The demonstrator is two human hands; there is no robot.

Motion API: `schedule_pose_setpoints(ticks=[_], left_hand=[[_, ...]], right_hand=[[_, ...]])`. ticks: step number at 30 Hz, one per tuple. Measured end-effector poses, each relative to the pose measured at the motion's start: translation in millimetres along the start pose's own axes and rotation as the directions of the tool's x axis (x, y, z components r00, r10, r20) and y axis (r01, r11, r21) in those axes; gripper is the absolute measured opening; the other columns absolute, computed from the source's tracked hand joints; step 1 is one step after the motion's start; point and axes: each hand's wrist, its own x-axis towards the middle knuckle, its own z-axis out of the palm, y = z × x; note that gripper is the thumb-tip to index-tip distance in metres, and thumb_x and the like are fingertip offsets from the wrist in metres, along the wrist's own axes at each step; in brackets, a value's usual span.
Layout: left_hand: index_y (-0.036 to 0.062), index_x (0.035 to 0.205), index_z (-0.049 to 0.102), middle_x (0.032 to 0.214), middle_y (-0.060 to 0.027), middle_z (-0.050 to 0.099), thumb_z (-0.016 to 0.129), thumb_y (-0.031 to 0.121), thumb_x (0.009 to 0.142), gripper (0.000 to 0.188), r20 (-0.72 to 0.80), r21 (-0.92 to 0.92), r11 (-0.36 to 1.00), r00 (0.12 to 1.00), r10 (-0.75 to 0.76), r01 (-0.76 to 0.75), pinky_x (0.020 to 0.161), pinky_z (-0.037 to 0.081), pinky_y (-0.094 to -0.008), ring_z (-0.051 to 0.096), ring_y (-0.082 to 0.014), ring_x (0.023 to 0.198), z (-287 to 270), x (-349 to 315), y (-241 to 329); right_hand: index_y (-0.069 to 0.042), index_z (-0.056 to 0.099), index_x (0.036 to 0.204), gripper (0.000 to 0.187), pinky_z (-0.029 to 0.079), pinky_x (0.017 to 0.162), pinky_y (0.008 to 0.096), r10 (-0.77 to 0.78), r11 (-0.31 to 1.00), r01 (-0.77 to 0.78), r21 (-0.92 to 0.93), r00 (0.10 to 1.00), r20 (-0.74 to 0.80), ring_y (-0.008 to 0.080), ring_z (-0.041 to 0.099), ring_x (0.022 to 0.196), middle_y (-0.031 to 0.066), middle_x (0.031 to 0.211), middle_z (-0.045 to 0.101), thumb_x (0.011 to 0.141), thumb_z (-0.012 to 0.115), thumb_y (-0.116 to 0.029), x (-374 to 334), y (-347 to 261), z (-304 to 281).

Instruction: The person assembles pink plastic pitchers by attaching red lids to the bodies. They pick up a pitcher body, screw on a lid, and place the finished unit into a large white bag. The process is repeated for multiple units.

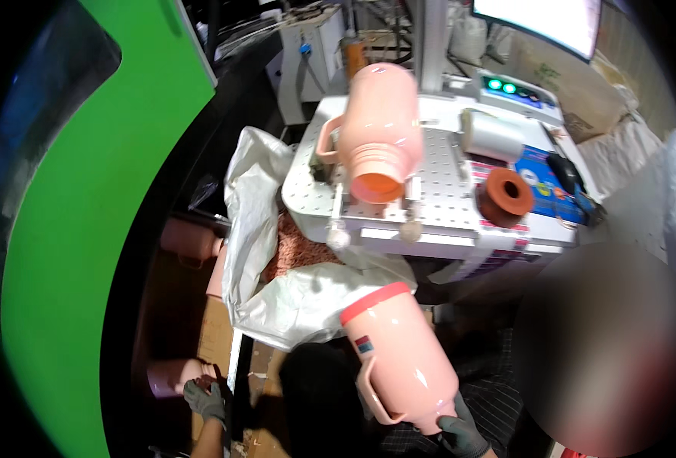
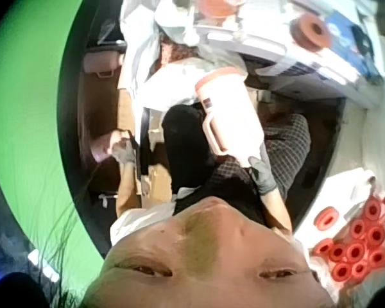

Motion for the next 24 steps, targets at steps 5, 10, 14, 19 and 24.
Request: schedule_pose_setpoints(ticks=[5, 10, 14, 19, 24], left_hand=[[-0.0026, 0.146, 0.042, 0.136, -0.0246, 0.055, 0.073, 0.035, 0.092, 0.073, -0.11, -0.842, 0.461, 0.926, 0.362, -0.28, 0.109, 0.043, -0.0489, 0.056, -0.0397, 0.122, -41.8, -75.6, 181.5], [-0.0022, 0.144, 0.047, 0.132, -0.0217, 0.06, 0.075, 0.029, 0.091, 0.068, 0.024, -0.959, 0.191, 0.61, 0.792, -0.21, 0.105, 0.047, -0.0482, 0.059, -0.0394, 0.118, -120.4, -171.0, 291.2], [-0.0019, 0.143, 0.051, 0.129, -0.0195, 0.064, 0.077, 0.024, 0.09, 0.064, 0.189, -0.976, 0.211, 0.268, 0.945, -0.053, 0.102, 0.05, -0.0476, 0.062, -0.0391, 0.115, -157.4, -210.2, 313.9], [-0.0015, 0.141, 0.056, 0.125, -0.0166, 0.069, 0.079, 0.019, 0.09, 0.06, 0.315, -0.949, 0.315, 0.019, 0.949, 0.018, 0.098, 0.054, -0.0468, 0.065, -0.0388, 0.112, -174.9, -224.5, 314.1], [-0.0019, 0.141, 0.056, 0.126, -0.0165, 0.069, 0.078, 0.019, 0.09, 0.06, 0.355, -0.934, 0.357, -0.098, 0.93, 0.002, 0.097, 0.054, -0.0466, 0.066, -0.0382, 0.112, -198.1, -273.9, 359.1]], right_hand=[[-0.005, 0.02, 0.164, 0.094, 0.045, 0.111, 0.0355, 0.079, 0.988, -0.072, -0.138, 0.996, 0.046, 0.018, 0.049, 0.134, 0.0094, 0.15, 0.047, 0.092, 0.078, -0.025, -34.4, -3.6, 0.3], [-0.004, 0.015, 0.165, 0.111, 0.036, 0.12, 0.0396, -0.151, 0.867, 0.321, -0.381, 0.898, 0.413, 0.0266, 0.04, 0.146, 0.0188, 0.162, 0.036, 0.084, 0.082, -0.04, -32.8, -15.7, -41.8], [0.003, 0.02, 0.163, 0.093, 0.024, 0.126, 0.0426, -0.238, 0.686, 0.444, -0.576, 0.885, 0.399, 0.0313, 0.032, 0.152, 0.0169, 0.162, 0.038, 0.098, 0.064, -0.048, -119.6, -45.1, -72.3], [-0.003, 0.033, 0.159, 0.09, 0.039, 0.117, 0.0414, -0.088, 0.654, 0.178, -0.735, 0.983, 0.159, 0.0303, 0.048, 0.14, 0.0222, 0.15, 0.049, 0.092, 0.072, -0.047, -190.4, -86.3, -122.3], [-0.012, 0.05, 0.15, 0.074, 0.051, 0.101, 0.0407, -0.808, 0.51, 0.188, -0.839, 0.439, -0.393, 0.024, 0.062, 0.109, 0.0145, 0.118, 0.065, 0.086, 0.083, -0.03, -247.8, -183.5, -253.9]])
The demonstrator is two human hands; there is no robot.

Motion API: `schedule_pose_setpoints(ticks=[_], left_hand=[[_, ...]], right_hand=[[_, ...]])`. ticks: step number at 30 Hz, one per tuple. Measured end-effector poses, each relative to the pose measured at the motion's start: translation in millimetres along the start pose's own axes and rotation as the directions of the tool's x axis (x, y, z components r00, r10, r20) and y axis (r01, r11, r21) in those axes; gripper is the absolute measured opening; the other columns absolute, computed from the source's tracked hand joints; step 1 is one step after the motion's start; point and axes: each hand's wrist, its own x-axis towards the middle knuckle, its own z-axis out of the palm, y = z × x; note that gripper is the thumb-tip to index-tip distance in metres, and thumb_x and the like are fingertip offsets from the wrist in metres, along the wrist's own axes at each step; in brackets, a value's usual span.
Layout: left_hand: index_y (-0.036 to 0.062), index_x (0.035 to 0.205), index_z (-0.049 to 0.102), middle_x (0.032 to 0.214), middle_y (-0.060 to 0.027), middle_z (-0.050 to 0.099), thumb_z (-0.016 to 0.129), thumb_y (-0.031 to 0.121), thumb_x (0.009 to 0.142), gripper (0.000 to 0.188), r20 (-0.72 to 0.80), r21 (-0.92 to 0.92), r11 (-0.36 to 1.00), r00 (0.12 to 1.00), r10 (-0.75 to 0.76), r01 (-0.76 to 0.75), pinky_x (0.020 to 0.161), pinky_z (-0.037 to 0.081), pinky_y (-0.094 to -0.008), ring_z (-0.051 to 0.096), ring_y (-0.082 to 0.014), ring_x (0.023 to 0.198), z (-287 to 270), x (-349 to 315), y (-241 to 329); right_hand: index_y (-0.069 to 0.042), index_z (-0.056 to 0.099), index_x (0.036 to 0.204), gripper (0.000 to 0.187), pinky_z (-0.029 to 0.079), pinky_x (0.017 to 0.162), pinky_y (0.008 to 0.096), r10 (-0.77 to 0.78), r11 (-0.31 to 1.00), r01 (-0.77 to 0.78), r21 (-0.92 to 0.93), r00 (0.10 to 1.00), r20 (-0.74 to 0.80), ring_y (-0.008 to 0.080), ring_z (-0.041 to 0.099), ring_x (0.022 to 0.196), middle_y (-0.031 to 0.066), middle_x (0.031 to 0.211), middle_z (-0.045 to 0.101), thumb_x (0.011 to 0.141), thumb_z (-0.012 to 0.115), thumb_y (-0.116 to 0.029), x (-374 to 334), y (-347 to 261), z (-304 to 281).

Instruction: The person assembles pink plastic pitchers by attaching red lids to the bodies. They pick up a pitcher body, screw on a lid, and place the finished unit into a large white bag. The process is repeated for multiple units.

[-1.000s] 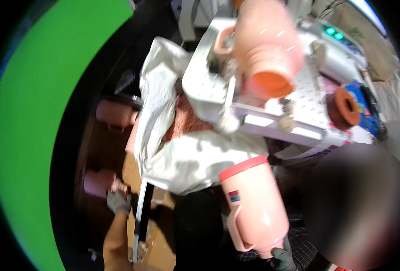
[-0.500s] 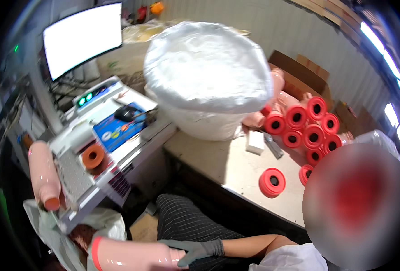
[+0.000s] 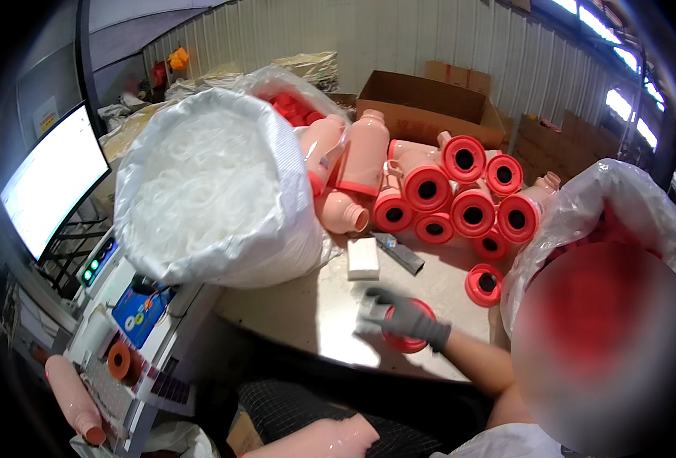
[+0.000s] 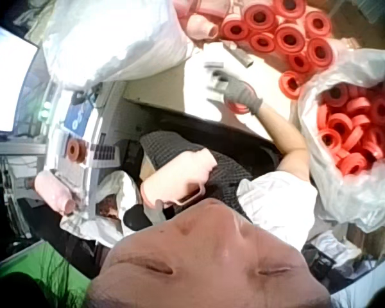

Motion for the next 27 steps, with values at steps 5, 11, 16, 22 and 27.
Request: schedule_pose_setpoints(ticks=[5, 11, 16, 22, 27], left_hand=[[-0.0025, 0.141, 0.055, 0.127, -0.0171, 0.068, 0.077, 0.021, 0.09, 0.06, 0.024, 0.001, 0.998, 0.997, -0.067, 0.067, 0.098, 0.054, -0.0465, 0.065, -0.0376, 0.113, 36.2, 28.6, 19.8], [-0.0032, 0.141, 0.054, 0.129, -0.0178, 0.067, 0.076, 0.024, 0.091, 0.061, 0.059, 0.018, 0.994, 0.992, -0.109, 0.108, 0.099, 0.054, -0.0463, 0.065, -0.0369, 0.115, 61.4, 46.6, 31.8], [-0.0038, 0.141, 0.053, 0.131, -0.0183, 0.066, 0.075, 0.026, 0.091, 0.062, 0.047, 0.013, 0.992, 0.991, -0.127, 0.126, 0.1, 0.054, -0.0462, 0.065, -0.0362, 0.116, 72.5, 47.6, 44.1], [-0.0045, 0.142, 0.052, 0.133, -0.019, 0.064, 0.073, 0.029, 0.092, 0.064, 0.128, -0.061, 0.994, 0.989, -0.08, 0.088, 0.1, 0.054, -0.0461, 0.065, -0.0355, 0.118, 93.5, 48.6, 53.1], [-0.0051, 0.142, 0.051, 0.134, -0.0196, 0.063, 0.072, 0.031, 0.092, 0.065, 0.111, -0.257, 0.965, 0.993, -0.027, 0.055, 0.101, 0.054, -0.046, 0.064, -0.0349, 0.119, 79.5, 22.7, 57.1]], right_hand=[[-0.002, 0.046, 0.148, 0.083, 0.04, 0.114, 0.0509, -0.627, 0.695, -0.11, -0.711, 0.392, -0.674, 0.0413, 0.047, 0.138, 0.0246, 0.145, 0.051, 0.078, 0.082, -0.029, 108.3, -18.0, -226.5], [-0.008, 0.044, 0.154, 0.091, 0.041, 0.113, 0.0463, -0.261, 0.878, -0.292, -0.381, 0.376, -0.889, 0.0425, 0.048, 0.138, 0.0259, 0.149, 0.05, 0.076, 0.086, -0.031, 131.1, 18.1, -364.8], [-0.009, 0.058, 0.145, 0.064, 0.044, 0.112, 0.0456, -0.457, 0.887, 0.097, -0.451, 0.316, -0.831, 0.0427, 0.052, 0.136, 0.0219, 0.15, 0.052, 0.084, 0.078, -0.013, 99.3, 2.2, -285.7], [-0.02, 0.075, 0.122, 0.041, 0.051, 0.103, 0.053, -0.871, 0.167, -0.199, -0.966, 0.429, -0.239, 0.0455, 0.056, 0.13, 0.0168, 0.143, 0.059, 0.081, 0.072, -0.013, 10.9, -44.3, -205.8], [-0.028, 0.075, 0.121, 0.039, 0.054, 0.1, 0.0519, -0.789, 0.18, 0.057, -0.982, 0.604, -0.11, 0.0421, 0.06, 0.125, 0.0127, 0.136, 0.064, 0.085, 0.066, -0.015, -15.3, -40.2, -97.3]])
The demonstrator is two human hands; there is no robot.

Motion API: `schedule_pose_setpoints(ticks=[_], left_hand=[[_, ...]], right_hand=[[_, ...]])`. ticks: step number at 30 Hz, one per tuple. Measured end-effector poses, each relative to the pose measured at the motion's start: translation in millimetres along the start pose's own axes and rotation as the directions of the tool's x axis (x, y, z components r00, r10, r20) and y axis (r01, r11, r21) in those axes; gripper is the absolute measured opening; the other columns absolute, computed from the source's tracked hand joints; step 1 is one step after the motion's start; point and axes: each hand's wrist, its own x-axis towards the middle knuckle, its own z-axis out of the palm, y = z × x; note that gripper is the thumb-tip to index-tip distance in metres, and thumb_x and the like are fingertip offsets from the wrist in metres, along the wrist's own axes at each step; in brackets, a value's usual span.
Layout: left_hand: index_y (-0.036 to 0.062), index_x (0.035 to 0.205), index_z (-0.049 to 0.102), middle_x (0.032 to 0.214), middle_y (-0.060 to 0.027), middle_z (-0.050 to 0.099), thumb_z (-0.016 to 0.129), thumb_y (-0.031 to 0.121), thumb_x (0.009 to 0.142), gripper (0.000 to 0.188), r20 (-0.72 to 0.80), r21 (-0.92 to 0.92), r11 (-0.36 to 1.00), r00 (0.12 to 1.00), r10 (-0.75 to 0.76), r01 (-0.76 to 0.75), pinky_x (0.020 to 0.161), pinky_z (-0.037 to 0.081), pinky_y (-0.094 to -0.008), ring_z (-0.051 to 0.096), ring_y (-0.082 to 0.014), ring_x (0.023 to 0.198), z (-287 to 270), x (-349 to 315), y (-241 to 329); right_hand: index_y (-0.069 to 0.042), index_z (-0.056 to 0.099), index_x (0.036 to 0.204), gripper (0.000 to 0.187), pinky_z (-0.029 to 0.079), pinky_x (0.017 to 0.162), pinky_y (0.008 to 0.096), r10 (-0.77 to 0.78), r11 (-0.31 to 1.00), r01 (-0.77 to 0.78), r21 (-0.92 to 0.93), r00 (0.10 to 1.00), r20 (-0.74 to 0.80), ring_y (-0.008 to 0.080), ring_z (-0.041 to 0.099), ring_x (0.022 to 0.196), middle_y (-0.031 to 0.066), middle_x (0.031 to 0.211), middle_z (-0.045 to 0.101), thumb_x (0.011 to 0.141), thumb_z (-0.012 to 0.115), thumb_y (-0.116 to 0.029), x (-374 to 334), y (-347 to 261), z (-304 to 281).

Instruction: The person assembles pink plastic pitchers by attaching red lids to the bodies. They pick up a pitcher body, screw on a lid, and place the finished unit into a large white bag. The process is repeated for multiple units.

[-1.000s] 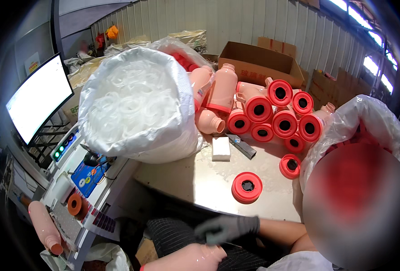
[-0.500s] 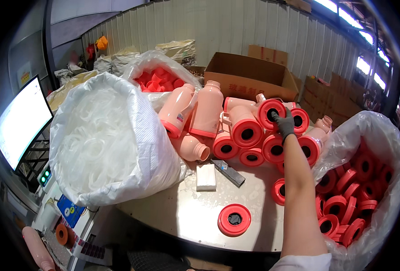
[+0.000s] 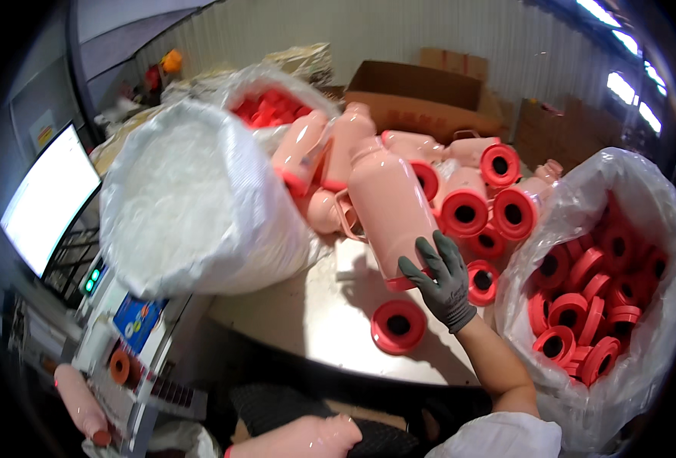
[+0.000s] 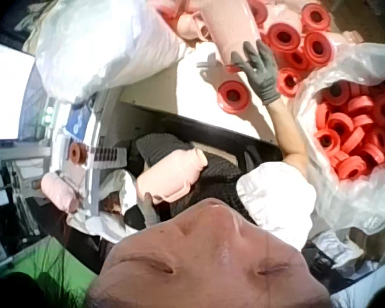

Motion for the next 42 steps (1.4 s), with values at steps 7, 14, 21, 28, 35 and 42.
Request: schedule_pose_setpoints(ticks=[7, 14, 21, 28, 35, 42], left_hand=[[-0.0036, 0.128, 0.064, 0.119, -0.0112, 0.071, 0.07, 0.017, 0.092, 0.042, -0.177, -0.271, 0.961, 0.984, 0.015, -0.063, 0.094, 0.053, -0.0345, 0.066, -0.0198, 0.107, -64.4, -59.5, -16.6], [-0.0049, 0.144, 0.05, 0.134, -0.0154, 0.064, 0.062, 0.035, 0.095, 0.065, -0.225, -0.426, 0.895, 0.974, 0.032, -0.128, 0.104, 0.05, -0.0385, 0.064, -0.0254, 0.12, -103.2, -103.1, -56.3], [-0.005, 0.141, 0.053, 0.125, -0.013, 0.067, 0.059, 0.034, 0.098, 0.058, -0.198, -0.465, 0.881, 0.98, -0.009, -0.086, 0.098, 0.052, -0.0359, 0.065, -0.0192, 0.114, -125.3, -118.0, -52.0], [-0.0039, 0.139, 0.056, 0.121, -0.0146, 0.069, 0.063, 0.023, 0.103, 0.045, -0.277, 0.441, 0.858, 0.869, 0.409, -0.263, 0.093, 0.055, -0.034, 0.066, -0.0184, 0.109, -175.3, -97.3, -51.9], [0.0088, 0.14, 0.048, 0.145, -0.0227, 0.045, 0.081, 0.031, 0.078, 0.073, -0.135, 0.958, 0.052, 0.281, 0.95, 0.282, 0.113, 0.035, -0.0557, 0.042, -0.044, 0.136, -275.3, -6.1, 113.5], [0.017, 0.118, 0.064, 0.13, -0.0073, 0.052, 0.071, 0.019, 0.078, 0.041, 0.262, 0.895, -0.361, 0.346, 0.901, 0.263, 0.102, 0.044, -0.053, 0.05, -0.0341, 0.124, -355.9, 77.6, 125.5]], right_hand=[[-0.014, 0.058, 0.147, 0.063, 0.041, 0.115, 0.0514, 0.107, 0.979, -0.141, 0.15, 0.972, 0.209, 0.0442, 0.049, 0.14, 0.023, 0.149, 0.053, 0.084, 0.066, -0.009, -75.2, -24.7, 35.7], [-0.004, 0.034, 0.158, 0.113, 0.034, 0.12, 0.0483, -0.196, 0.042, -0.58, 0.814, 0.794, 0.576, 0.0347, 0.04, 0.147, 0.0187, 0.158, 0.041, 0.066, 0.096, -0.024, -34.6, -186.9, -56.4], [-0.003, 0.039, 0.153, 0.114, 0.037, 0.119, 0.0469, -0.795, -0.115, -0.658, 0.744, 0.51, 0.328, 0.0346, 0.045, 0.144, 0.0217, 0.155, 0.045, 0.06, 0.102, -0.023, 26.7, -282.6, -92.1], [-0.006, 0.054, 0.14, 0.093, 0.041, 0.116, 0.0494, -0.808, -0.039, -0.407, 0.912, 0.55, 0.211, 0.0405, 0.048, 0.143, 0.0288, 0.15, 0.049, 0.06, 0.099, -0.019, 59.8, -302.0, -92.7], [-0.008, 0.044, 0.139, 0.094, 0.034, 0.119, 0.0517, -0.291, 0.008, -0.297, 0.955, 0.913, 0.286, 0.0365, 0.04, 0.147, 0.024, 0.154, 0.044, 0.063, 0.098, -0.02, 15.0, -326.8, -66.4], [-0.006, 0.048, 0.136, 0.077, 0.046, 0.107, 0.0495, -0.185, 0.08, -0.132, 0.988, 0.972, 0.144, 0.0376, 0.055, 0.128, 0.0205, 0.138, 0.051, 0.074, 0.091, -0.022, 41.2, -367.0, -60.6]])
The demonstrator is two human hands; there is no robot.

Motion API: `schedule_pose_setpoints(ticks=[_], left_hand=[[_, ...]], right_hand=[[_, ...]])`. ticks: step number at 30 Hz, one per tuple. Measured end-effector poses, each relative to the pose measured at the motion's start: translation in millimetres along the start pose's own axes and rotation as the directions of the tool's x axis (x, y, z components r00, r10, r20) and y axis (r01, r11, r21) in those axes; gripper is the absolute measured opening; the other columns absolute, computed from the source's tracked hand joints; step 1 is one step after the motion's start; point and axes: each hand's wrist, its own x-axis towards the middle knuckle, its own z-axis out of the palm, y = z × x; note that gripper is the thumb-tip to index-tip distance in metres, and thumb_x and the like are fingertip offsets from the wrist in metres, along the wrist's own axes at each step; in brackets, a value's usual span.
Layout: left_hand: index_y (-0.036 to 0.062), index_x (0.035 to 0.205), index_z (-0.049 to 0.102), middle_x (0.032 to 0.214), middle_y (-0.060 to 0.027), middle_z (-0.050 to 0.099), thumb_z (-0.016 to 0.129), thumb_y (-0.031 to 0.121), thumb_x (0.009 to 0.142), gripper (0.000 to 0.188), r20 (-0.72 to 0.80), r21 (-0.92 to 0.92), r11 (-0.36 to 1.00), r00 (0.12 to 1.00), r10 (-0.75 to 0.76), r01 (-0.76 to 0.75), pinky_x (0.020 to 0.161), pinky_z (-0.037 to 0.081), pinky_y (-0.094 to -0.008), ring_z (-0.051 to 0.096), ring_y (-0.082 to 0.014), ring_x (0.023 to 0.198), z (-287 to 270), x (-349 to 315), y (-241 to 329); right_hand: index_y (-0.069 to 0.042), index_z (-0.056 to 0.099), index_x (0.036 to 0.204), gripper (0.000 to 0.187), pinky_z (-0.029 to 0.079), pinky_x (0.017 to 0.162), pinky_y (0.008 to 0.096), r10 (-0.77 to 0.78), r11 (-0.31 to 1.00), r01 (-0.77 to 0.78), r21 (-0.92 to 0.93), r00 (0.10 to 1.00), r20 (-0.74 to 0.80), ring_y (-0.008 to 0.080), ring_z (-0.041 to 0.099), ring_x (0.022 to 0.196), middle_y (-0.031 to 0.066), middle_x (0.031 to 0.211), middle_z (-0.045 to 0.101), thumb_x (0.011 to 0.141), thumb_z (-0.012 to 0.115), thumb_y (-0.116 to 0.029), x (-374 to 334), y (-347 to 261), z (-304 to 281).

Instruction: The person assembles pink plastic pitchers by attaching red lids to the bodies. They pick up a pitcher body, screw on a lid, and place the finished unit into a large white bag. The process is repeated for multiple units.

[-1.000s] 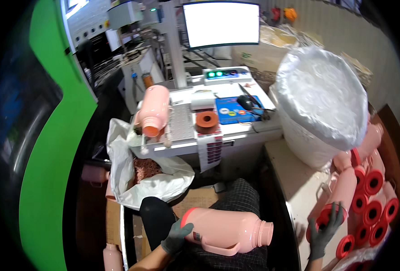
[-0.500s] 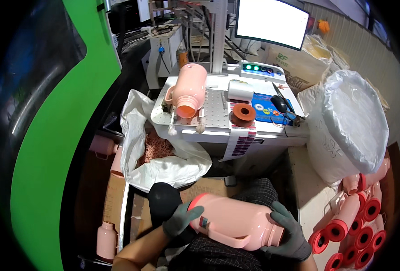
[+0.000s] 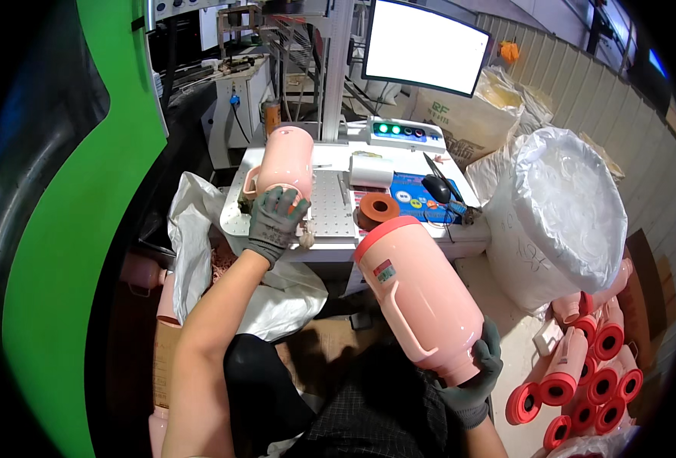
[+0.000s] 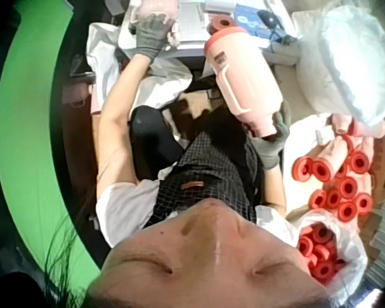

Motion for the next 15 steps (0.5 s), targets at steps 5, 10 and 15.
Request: schedule_pose_setpoints(ticks=[5, 10, 15], left_hand=[[0.0144, 0.106, 0.067, 0.12, -0.0078, 0.061, 0.08, 0.014, 0.078, 0.031, -0.252, -0.082, 0.993, 0.962, -0.107, 0.089, 0.099, 0.043, -0.0495, 0.053, -0.0378, 0.116, -104.8, 17.1, 27.3], [0.011, 0.105, 0.064, 0.109, -0.006, 0.057, 0.077, 0.023, 0.075, 0.035, -0.315, -0.178, 0.957, 0.908, -0.274, 0.228, 0.085, 0.046, -0.0431, 0.053, -0.0298, 0.099, -300.8, -48.3, 55.0], [0.0039, 0.116, 0.063, 0.098, -0.0122, 0.062, 0.077, 0.008, 0.066, 0.052, -0.013, -0.681, 0.557, 0.753, -0.658, 0.475, 0.073, 0.049, -0.0426, 0.06, -0.0301, 0.081, -325.6, -140.6, 81.0]], right_hand=[[-0.006, 0.049, 0.142, 0.079, 0.041, 0.115, 0.0517, -0.138, 0.983, 0.13, -0.129, 0.989, -0.056, 0.0402, 0.047, 0.142, 0.0255, 0.157, 0.043, 0.075, 0.089, -0.02, 11.7, 11.4, 12.3], [-0.009, 0.053, 0.136, 0.079, 0.041, 0.115, 0.0551, -0.294, 0.954, 0.284, -0.099, 0.95, -0.101, 0.0482, 0.048, 0.14, 0.0277, 0.151, 0.049, 0.068, 0.093, -0.017, 71.6, 6.9, 91.5], [-0.006, 0.056, 0.132, 0.076, 0.043, 0.114, 0.0544, -0.41, 0.903, 0.4, -0.16, 0.911, -0.04, 0.05, 0.051, 0.135, 0.0234, 0.147, 0.055, 0.064, 0.091, -0.009, 121.2, -31.8, 203.1]])
